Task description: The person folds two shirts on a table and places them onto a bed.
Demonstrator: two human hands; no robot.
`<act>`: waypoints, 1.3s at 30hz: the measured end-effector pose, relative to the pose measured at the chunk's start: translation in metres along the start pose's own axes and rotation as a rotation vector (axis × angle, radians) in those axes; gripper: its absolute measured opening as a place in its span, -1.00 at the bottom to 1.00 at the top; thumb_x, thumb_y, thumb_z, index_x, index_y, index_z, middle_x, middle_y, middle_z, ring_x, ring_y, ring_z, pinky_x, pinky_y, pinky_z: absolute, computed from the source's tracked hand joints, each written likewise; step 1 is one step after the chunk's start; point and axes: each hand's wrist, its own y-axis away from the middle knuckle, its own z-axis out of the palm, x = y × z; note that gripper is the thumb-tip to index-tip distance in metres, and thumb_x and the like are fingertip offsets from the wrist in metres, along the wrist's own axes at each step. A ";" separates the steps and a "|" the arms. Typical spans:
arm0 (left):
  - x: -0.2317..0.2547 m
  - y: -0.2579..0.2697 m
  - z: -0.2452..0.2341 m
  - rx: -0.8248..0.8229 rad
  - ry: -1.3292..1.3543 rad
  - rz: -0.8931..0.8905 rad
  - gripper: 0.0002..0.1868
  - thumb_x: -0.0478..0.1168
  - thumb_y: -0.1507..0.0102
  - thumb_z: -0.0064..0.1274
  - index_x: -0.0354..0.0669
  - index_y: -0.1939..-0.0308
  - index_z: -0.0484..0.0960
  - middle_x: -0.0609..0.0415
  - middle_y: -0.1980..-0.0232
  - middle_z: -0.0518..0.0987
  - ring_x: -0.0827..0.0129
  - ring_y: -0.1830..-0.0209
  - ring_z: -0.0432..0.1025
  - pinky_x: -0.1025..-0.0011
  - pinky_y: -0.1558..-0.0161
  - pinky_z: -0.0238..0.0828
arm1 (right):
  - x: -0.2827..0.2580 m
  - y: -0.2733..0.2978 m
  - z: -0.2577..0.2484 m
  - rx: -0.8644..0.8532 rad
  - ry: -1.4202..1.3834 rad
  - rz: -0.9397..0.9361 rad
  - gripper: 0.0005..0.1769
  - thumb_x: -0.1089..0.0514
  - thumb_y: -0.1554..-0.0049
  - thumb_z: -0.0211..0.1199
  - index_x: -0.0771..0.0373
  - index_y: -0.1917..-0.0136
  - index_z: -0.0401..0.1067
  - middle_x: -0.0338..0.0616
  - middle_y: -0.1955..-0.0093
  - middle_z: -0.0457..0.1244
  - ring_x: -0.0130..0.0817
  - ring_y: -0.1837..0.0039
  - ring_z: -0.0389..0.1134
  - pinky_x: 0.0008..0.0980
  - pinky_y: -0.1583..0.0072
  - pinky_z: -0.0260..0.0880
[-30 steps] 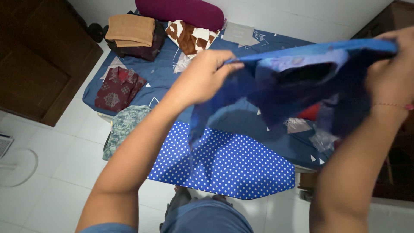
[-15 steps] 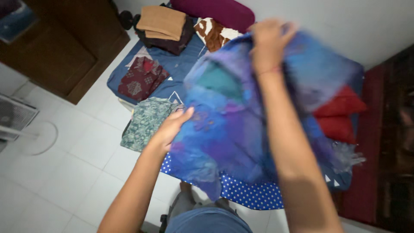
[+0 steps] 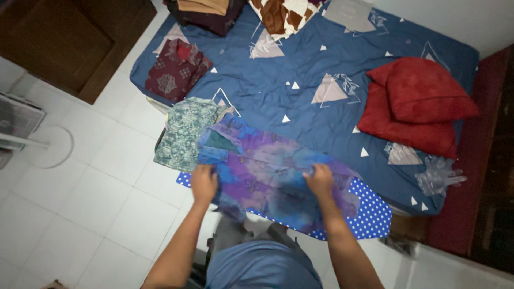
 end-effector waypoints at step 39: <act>0.091 -0.006 0.164 -0.342 0.161 -0.017 -0.57 -0.25 -0.10 0.23 -0.11 -0.07 0.60 -0.12 -0.11 0.53 -0.07 -0.14 0.45 0.09 -0.08 0.43 | -0.021 0.000 0.009 0.186 -0.049 -0.406 -0.51 0.15 0.19 0.48 0.25 -0.04 0.48 0.05 -0.14 0.32 0.07 -0.20 0.34 -0.02 -0.19 0.33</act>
